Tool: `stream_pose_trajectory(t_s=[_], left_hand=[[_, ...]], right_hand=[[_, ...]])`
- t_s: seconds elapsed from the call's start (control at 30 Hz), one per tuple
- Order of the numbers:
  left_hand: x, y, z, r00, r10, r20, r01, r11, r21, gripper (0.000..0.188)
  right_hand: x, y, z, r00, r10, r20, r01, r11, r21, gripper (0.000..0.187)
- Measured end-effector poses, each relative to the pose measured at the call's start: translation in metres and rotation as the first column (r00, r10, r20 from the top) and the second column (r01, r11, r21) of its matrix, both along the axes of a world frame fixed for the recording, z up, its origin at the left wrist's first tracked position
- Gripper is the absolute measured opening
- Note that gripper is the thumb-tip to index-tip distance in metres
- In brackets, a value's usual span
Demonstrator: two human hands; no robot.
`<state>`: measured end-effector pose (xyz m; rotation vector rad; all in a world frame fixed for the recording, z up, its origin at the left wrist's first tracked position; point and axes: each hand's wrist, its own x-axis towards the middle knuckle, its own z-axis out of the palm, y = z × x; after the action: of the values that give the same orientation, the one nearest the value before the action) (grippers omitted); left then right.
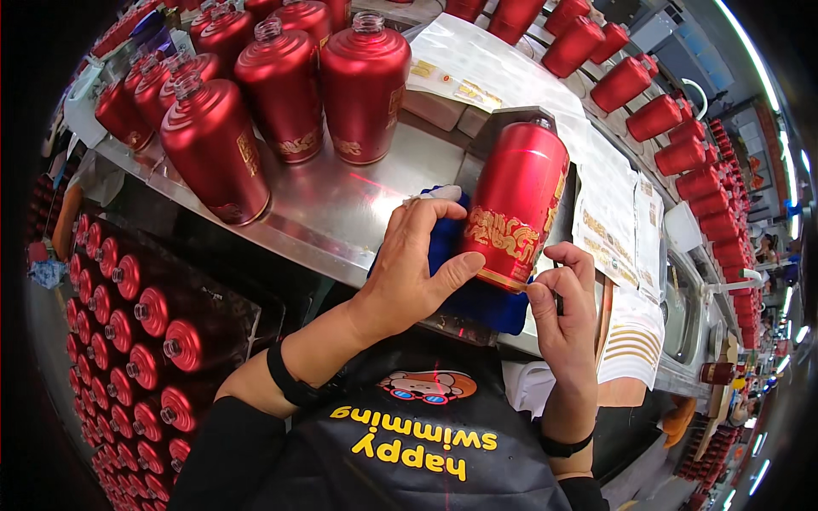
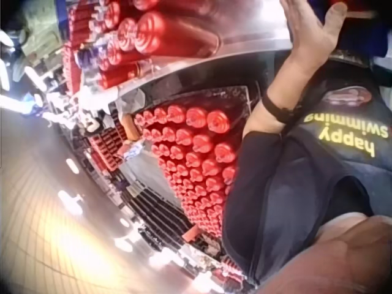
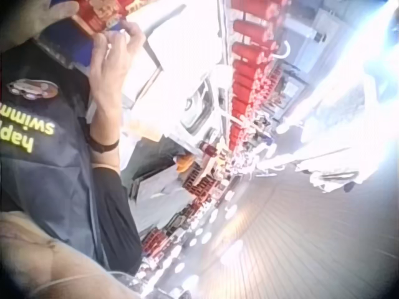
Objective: Applying gold stickers and labels to red liquor bottles on a production line.
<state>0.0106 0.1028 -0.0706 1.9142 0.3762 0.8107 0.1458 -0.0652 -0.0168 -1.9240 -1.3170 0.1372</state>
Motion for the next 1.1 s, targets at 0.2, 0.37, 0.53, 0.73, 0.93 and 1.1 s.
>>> stream_pose_trajectory(t_s=[0.2, 0.37, 0.53, 0.73, 0.93, 1.1], left_hand=[[-0.004, 0.007, -0.006, 0.997, -0.075, 0.027, 0.079, 0.977, -0.197, 0.046], [-0.002, 0.002, -0.018, 0.990, 0.019, 0.139, 0.002, 0.989, -0.146, 0.041], [-0.014, -0.001, -0.009, 0.945, -0.013, 0.327, -0.085, 0.955, 0.284, 0.019], [-0.011, -0.003, -0.018, 0.931, -0.090, 0.352, -0.129, 0.824, 0.552, 0.026], [-0.008, 0.007, -0.006, 0.923, -0.236, 0.305, -0.059, 0.696, 0.716, 0.023], [-0.006, 0.007, -0.001, 0.926, -0.283, 0.250, -0.010, 0.645, 0.764, 0.023]], right_hand=[[0.001, 0.002, -0.002, 1.000, 0.001, -0.016, -0.001, 1.000, -0.003, 0.015], [0.002, 0.003, -0.003, 0.999, 0.030, -0.034, -0.030, 1.000, -0.003, 0.014], [0.010, -0.002, -0.007, 0.997, 0.065, -0.043, -0.065, 0.998, 0.004, 0.016], [0.020, -0.008, -0.006, 0.928, 0.124, -0.352, -0.141, 0.990, -0.024, 0.021], [0.024, -0.012, -0.006, 0.872, 0.133, -0.471, -0.128, 0.991, 0.042, 0.025], [0.017, -0.013, 0.002, 0.934, 0.130, -0.332, -0.142, 0.990, -0.012, 0.023]])
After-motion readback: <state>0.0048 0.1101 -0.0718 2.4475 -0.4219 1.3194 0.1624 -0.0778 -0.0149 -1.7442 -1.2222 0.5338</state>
